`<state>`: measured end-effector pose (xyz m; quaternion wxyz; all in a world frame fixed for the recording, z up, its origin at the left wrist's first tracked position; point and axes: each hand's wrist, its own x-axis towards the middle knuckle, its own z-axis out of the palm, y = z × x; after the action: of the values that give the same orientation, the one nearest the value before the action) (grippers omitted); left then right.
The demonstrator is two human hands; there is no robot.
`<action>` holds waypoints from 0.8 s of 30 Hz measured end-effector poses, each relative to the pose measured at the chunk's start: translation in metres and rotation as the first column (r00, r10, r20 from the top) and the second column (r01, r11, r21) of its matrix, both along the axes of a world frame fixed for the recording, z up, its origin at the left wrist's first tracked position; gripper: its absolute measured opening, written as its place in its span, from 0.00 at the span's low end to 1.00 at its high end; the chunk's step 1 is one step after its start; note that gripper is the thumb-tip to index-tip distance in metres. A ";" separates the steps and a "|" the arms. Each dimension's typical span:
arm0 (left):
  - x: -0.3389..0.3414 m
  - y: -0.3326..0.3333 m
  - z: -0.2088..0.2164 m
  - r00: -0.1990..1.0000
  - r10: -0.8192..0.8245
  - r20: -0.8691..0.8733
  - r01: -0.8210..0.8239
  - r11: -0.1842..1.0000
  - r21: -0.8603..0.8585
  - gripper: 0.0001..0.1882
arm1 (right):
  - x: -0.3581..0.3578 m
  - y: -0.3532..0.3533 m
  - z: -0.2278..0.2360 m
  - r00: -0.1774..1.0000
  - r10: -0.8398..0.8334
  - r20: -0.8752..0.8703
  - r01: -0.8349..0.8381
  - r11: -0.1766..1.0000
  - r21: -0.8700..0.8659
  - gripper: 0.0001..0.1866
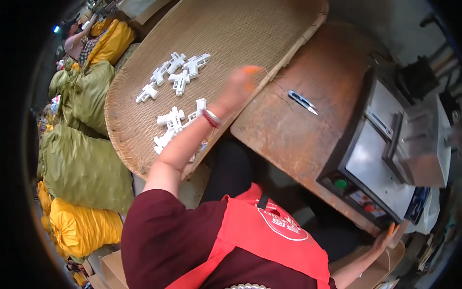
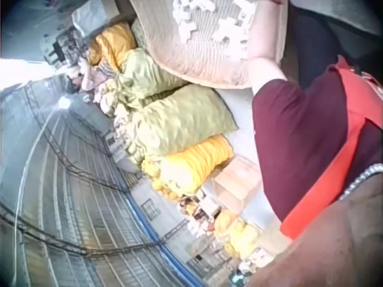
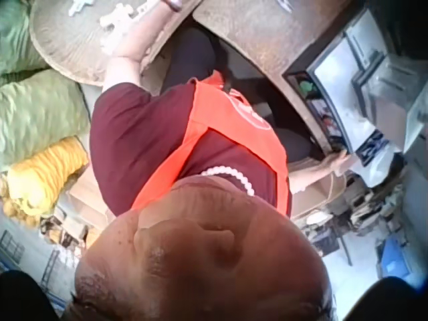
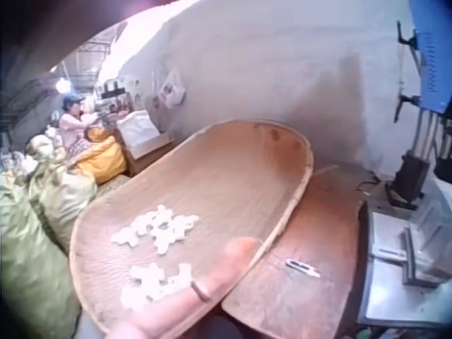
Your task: The person operates a pad printing machine by placing plastic toy guns onto the machine fixture, pressing the buttons to print on them, and placing the printed toy guns into a cardboard box.
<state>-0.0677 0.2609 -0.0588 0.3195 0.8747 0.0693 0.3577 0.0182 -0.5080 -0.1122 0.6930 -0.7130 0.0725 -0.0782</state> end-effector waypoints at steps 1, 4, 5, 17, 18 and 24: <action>-0.018 0.061 -0.020 0.981 0.185 -0.056 -0.175 0.974 0.145 0.15 | -0.002 0.009 0.008 0.999 -0.043 0.023 0.042 0.999 0.033 0.35; -0.064 0.227 -0.112 0.691 0.643 -0.329 -0.538 0.762 0.360 0.24 | 0.001 0.000 0.004 0.985 0.107 0.135 -0.113 0.993 0.036 0.35; -0.065 0.255 -0.126 0.575 0.696 -0.430 -0.590 0.717 0.372 0.28 | -0.002 -0.023 0.001 0.933 0.270 0.237 -0.276 0.961 -0.008 0.35; -0.033 0.387 -0.113 0.453 0.321 -0.832 -0.598 0.801 -0.016 0.33 | 0.001 0.021 0.037 0.931 -0.366 -0.011 0.366 0.931 -0.022 0.40; -0.045 0.416 -0.122 0.417 0.660 -0.625 -0.627 0.707 0.327 0.32 | 0.005 0.027 0.035 0.931 -0.364 -0.031 0.363 0.931 -0.026 0.40; -0.096 0.472 -0.153 0.017 0.871 -0.491 -0.673 0.373 0.638 0.47 | 0.011 0.052 0.049 0.932 -0.353 -0.078 0.350 0.935 -0.048 0.39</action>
<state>-0.1633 0.7334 -0.2117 -0.1005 0.7704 0.6274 0.0531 0.0293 -0.4563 -0.0633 0.6520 -0.7028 0.2269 -0.1718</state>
